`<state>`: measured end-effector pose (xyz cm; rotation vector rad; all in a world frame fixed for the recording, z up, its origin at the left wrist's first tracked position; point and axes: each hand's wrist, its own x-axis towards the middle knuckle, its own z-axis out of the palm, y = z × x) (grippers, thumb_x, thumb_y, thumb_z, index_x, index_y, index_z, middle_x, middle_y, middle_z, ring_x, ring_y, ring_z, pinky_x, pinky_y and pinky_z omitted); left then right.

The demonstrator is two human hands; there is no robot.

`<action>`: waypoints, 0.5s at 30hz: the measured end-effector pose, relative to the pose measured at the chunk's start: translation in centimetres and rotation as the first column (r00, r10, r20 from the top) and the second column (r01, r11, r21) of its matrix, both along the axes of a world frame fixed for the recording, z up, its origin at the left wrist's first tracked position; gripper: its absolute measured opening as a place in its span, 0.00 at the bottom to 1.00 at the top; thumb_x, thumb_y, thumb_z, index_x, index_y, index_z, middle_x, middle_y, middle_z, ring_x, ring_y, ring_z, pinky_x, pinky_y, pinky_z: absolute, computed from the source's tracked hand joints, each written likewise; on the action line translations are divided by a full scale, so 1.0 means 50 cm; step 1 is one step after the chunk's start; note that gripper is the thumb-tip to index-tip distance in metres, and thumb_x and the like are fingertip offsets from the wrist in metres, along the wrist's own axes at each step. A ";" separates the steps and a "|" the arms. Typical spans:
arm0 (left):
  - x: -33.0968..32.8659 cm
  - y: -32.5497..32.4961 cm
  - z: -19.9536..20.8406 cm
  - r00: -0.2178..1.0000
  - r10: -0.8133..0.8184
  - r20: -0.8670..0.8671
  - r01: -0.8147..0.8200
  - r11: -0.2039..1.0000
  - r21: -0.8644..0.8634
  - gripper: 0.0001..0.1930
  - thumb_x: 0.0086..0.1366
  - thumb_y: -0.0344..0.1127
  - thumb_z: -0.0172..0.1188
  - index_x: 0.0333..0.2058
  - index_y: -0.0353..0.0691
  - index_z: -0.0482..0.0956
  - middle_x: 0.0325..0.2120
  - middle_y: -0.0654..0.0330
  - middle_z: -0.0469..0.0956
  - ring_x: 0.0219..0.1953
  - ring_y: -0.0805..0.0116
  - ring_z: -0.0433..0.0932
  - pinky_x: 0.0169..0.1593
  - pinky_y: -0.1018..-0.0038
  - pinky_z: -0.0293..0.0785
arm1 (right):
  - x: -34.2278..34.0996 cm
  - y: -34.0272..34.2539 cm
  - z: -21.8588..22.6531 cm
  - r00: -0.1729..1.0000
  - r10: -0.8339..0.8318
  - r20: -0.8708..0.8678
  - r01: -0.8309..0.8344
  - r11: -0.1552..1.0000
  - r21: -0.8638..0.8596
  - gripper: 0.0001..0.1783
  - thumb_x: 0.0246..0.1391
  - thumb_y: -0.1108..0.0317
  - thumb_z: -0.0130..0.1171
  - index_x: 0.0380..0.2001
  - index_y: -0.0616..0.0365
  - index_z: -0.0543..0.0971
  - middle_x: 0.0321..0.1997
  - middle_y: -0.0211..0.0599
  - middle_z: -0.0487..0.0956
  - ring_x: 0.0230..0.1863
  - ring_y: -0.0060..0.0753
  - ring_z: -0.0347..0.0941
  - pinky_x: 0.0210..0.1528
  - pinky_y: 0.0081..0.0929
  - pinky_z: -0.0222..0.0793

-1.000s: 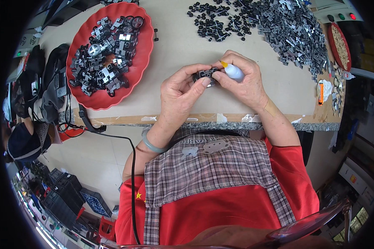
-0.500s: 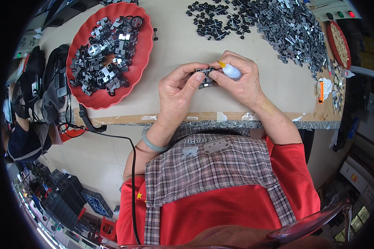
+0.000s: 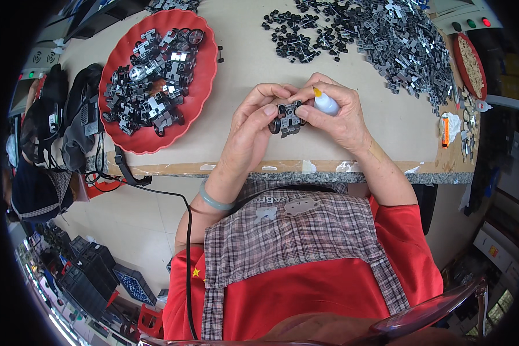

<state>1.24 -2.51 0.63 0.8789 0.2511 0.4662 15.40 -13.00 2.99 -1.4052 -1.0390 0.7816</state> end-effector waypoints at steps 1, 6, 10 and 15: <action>0.000 0.003 0.001 1.000 -0.026 -0.005 0.025 0.999 -0.020 0.17 0.62 0.40 0.49 0.44 0.34 0.67 0.46 0.49 0.70 0.51 0.63 0.70 0.56 0.68 0.64 | 0.001 0.000 0.000 1.000 0.002 0.000 -0.002 1.000 0.000 0.08 0.45 0.75 0.65 0.32 0.59 0.82 0.29 0.29 0.73 0.32 0.19 0.70 0.33 0.17 0.66; -0.003 0.010 0.000 0.994 -0.107 0.005 0.107 0.985 -0.135 0.16 0.61 0.39 0.50 0.43 0.35 0.67 0.46 0.49 0.70 0.51 0.63 0.69 0.56 0.68 0.63 | 0.003 0.001 -0.002 0.994 -0.025 0.107 0.023 1.000 0.019 0.09 0.43 0.75 0.66 0.32 0.59 0.82 0.29 0.30 0.74 0.31 0.22 0.70 0.33 0.18 0.66; -0.006 0.015 0.001 0.989 -0.138 0.051 0.146 0.966 -0.212 0.14 0.60 0.36 0.53 0.43 0.36 0.68 0.46 0.52 0.70 0.50 0.65 0.69 0.56 0.70 0.63 | 0.004 0.000 -0.001 0.982 -0.051 0.184 0.043 0.998 0.047 0.10 0.42 0.76 0.66 0.32 0.60 0.82 0.29 0.31 0.74 0.30 0.22 0.70 0.32 0.18 0.66; -0.007 0.018 -0.005 0.979 -0.153 0.137 0.187 0.938 -0.292 0.12 0.61 0.31 0.53 0.43 0.37 0.70 0.45 0.55 0.71 0.49 0.70 0.70 0.53 0.73 0.65 | -0.002 0.002 0.009 0.964 -0.057 0.260 0.050 0.998 0.034 0.12 0.41 0.76 0.66 0.33 0.59 0.81 0.28 0.31 0.75 0.29 0.22 0.71 0.30 0.19 0.66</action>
